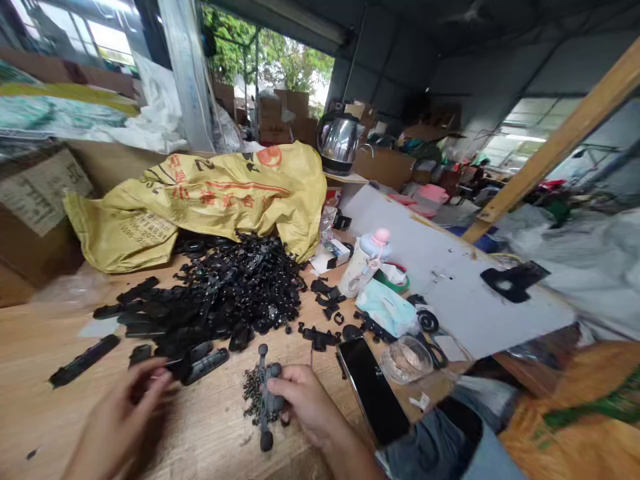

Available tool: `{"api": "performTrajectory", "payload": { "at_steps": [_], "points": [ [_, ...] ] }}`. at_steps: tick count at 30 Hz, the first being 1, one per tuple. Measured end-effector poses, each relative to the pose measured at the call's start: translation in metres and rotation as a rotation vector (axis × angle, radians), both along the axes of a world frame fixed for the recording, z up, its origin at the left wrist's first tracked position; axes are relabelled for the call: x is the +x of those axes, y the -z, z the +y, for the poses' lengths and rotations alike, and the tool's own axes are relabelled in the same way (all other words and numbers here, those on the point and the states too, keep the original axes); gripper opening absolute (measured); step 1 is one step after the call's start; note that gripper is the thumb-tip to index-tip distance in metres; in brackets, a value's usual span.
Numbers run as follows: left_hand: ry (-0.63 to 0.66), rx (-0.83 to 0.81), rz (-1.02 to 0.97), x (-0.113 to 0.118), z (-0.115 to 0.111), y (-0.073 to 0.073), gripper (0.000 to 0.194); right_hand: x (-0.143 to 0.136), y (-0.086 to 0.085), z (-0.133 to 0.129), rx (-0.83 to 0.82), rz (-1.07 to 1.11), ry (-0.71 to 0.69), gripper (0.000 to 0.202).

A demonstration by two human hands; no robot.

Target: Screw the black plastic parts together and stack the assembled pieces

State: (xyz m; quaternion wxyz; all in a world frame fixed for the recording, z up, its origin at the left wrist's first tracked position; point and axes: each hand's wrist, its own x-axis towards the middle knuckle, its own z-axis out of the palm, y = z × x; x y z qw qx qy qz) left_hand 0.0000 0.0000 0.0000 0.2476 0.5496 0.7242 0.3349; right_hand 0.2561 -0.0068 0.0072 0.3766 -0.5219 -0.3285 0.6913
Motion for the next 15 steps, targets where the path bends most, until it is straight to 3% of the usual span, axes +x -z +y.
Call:
{"api": "performTrajectory", "payload": {
  "at_steps": [3,6,10,15],
  "points": [
    [-0.123,-0.033,0.19,-0.041,0.016,-0.008,0.058,0.0,0.001,-0.003,0.011,-0.016,-0.064,0.034],
    [-0.086,-0.105,0.171,-0.062,0.027,-0.007,0.068,-0.002,0.0,-0.005,0.016,-0.017,-0.141,0.035],
    [0.015,-0.139,0.078,-0.063,0.031,0.003,0.07,-0.004,-0.002,-0.007,0.02,0.025,-0.231,0.038],
    [0.095,-0.11,0.065,-0.055,0.028,0.012,0.065,0.0,0.001,-0.008,0.03,0.06,-0.184,0.038]
  ]
}}
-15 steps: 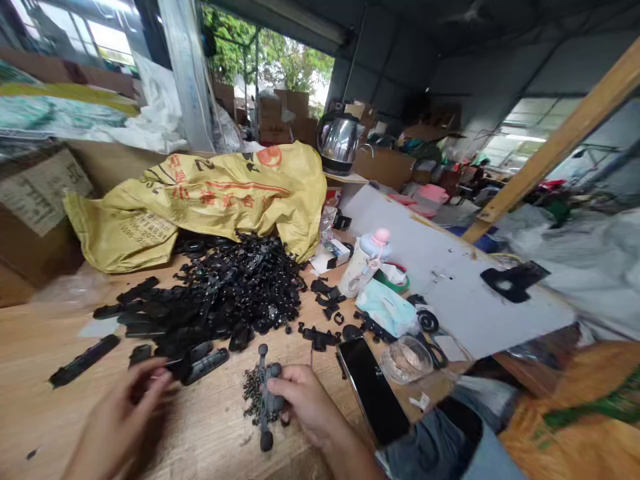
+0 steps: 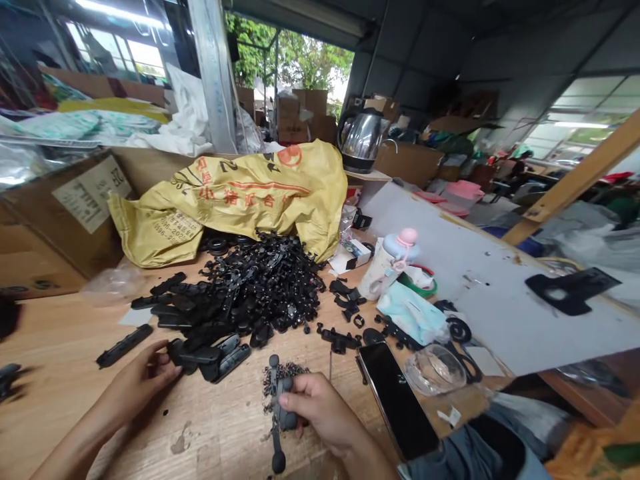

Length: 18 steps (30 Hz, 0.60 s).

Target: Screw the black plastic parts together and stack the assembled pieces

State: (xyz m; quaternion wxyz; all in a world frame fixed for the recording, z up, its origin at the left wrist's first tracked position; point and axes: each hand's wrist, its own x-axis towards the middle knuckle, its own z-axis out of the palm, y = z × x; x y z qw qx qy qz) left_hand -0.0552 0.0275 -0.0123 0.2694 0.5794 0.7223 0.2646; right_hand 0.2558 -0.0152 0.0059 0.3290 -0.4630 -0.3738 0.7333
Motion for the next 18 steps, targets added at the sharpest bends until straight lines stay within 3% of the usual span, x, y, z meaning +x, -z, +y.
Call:
{"api": "performTrajectory", "payload": {
  "at_steps": [5,8,14,18],
  "points": [
    [0.019,0.077,0.16,0.011,0.011,0.007,0.068,-0.003,0.001,-0.002,-0.006,0.034,0.016,0.034],
    [0.032,0.107,0.236,0.012,0.016,0.003,0.061,-0.004,0.001,-0.004,0.009,0.057,0.03,0.032],
    [-0.009,0.277,0.472,-0.013,0.003,-0.013,0.054,0.003,0.004,-0.005,-0.027,0.049,0.095,0.034],
    [0.195,0.297,0.547,-0.01,-0.008,-0.01,0.053,0.0,0.003,-0.003,-0.059,0.076,0.118,0.034]
  ]
}}
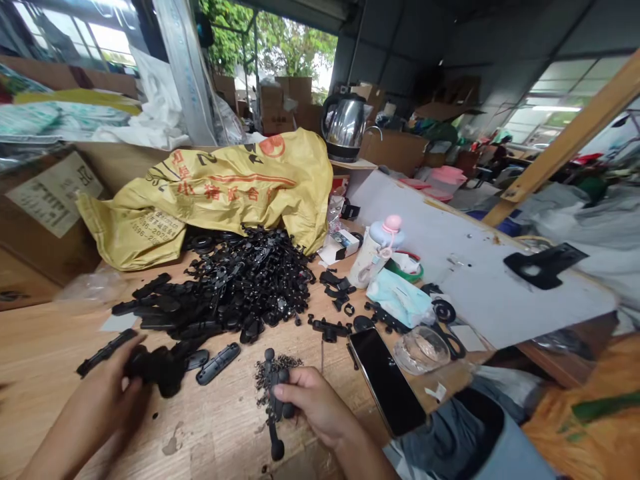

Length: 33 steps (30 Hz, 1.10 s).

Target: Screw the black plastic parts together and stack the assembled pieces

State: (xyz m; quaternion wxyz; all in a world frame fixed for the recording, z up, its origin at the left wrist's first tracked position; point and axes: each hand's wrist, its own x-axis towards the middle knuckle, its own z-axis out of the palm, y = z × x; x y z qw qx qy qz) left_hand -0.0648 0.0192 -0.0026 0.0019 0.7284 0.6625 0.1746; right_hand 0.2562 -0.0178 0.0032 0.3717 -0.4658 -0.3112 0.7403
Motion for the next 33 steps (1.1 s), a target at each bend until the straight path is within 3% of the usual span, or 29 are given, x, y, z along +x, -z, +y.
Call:
{"api": "performTrajectory", "payload": {
  "at_steps": [3,5,7,9,13,16,21,27,33],
  "points": [
    [0.124,-0.032,0.025,0.014,-0.003,-0.005,0.051,-0.004,-0.003,0.001,-0.007,0.02,-0.017,0.035],
    [0.011,0.002,-0.028,0.02,-0.001,-0.014,0.052,-0.005,-0.004,0.0,-0.012,0.02,-0.017,0.035],
    [-0.225,0.036,-0.193,0.022,0.004,-0.026,0.057,-0.005,-0.004,-0.001,-0.013,0.022,-0.012,0.034],
    [-0.389,-0.016,-0.572,0.024,0.008,-0.036,0.059,-0.003,-0.003,-0.001,-0.011,0.035,-0.004,0.034],
    [-0.321,-0.425,-1.457,0.047,0.0,-0.047,0.045,-0.003,-0.004,-0.002,-0.013,0.1,0.009,0.033],
    [-0.336,-0.628,-1.706,0.078,-0.016,-0.044,0.039,-0.007,-0.004,-0.002,-0.019,0.186,0.014,0.031],
    [-0.241,-0.821,-1.692,0.118,-0.04,-0.026,0.042,-0.013,-0.005,0.0,-0.024,0.315,0.018,0.028],
    [0.119,-0.888,-1.376,0.131,-0.046,-0.012,0.035,-0.009,-0.009,-0.002,0.055,0.288,0.041,0.027],
    [0.016,-0.759,-1.517,0.131,-0.038,-0.014,0.032,-0.016,-0.007,-0.005,0.039,0.244,0.018,0.028]
  ]
}}
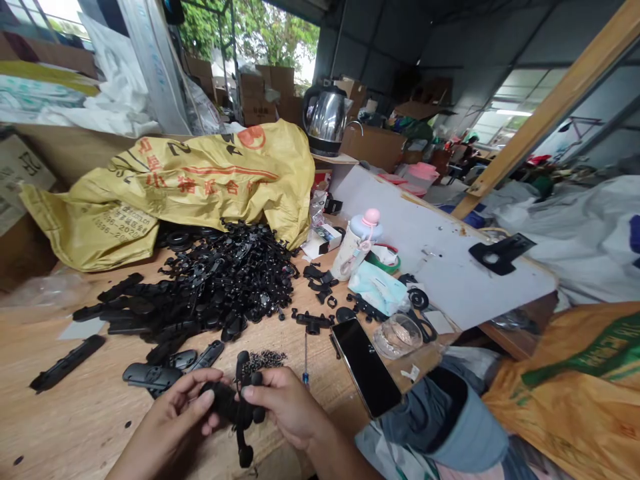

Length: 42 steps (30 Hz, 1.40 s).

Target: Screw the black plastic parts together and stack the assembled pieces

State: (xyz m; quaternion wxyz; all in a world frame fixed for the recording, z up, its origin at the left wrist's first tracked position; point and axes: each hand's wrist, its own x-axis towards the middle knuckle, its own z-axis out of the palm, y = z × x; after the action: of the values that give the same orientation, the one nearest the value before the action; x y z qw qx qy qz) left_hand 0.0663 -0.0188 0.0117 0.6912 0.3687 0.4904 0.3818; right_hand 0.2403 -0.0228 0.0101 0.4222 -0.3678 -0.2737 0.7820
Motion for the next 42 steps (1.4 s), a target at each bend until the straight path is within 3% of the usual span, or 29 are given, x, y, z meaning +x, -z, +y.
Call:
{"api": "performTrajectory", "payload": {
  "at_steps": [4,10,15,20,25,31,42],
  "points": [
    [-0.077,-0.078,-0.12,0.005,-0.002,-0.003,0.039,-0.007,-0.003,0.0,0.002,0.061,0.059,0.03],
    [-0.29,-0.303,-0.378,0.004,-0.004,-0.003,0.017,-0.005,-0.005,0.0,0.0,0.027,0.098,0.028],
    [-0.159,-0.445,-0.382,-0.003,-0.005,-0.011,0.026,-0.002,-0.004,0.0,-0.014,0.02,0.042,0.024],
    [-0.196,-0.425,-0.368,-0.002,-0.005,-0.018,0.024,-0.003,0.002,-0.001,-0.015,0.01,-0.029,0.024],
    [-0.186,-0.385,-0.391,-0.005,-0.007,-0.012,0.023,-0.005,-0.002,-0.003,-0.03,-0.011,-0.044,0.025],
    [-0.006,-0.308,-0.445,-0.002,-0.016,-0.005,0.03,-0.005,-0.004,-0.004,-0.001,0.051,-0.064,0.024],
    [0.015,-0.244,-0.375,0.004,-0.018,-0.004,0.035,-0.012,-0.007,-0.003,0.002,0.006,-0.091,0.031]
  ]
}}
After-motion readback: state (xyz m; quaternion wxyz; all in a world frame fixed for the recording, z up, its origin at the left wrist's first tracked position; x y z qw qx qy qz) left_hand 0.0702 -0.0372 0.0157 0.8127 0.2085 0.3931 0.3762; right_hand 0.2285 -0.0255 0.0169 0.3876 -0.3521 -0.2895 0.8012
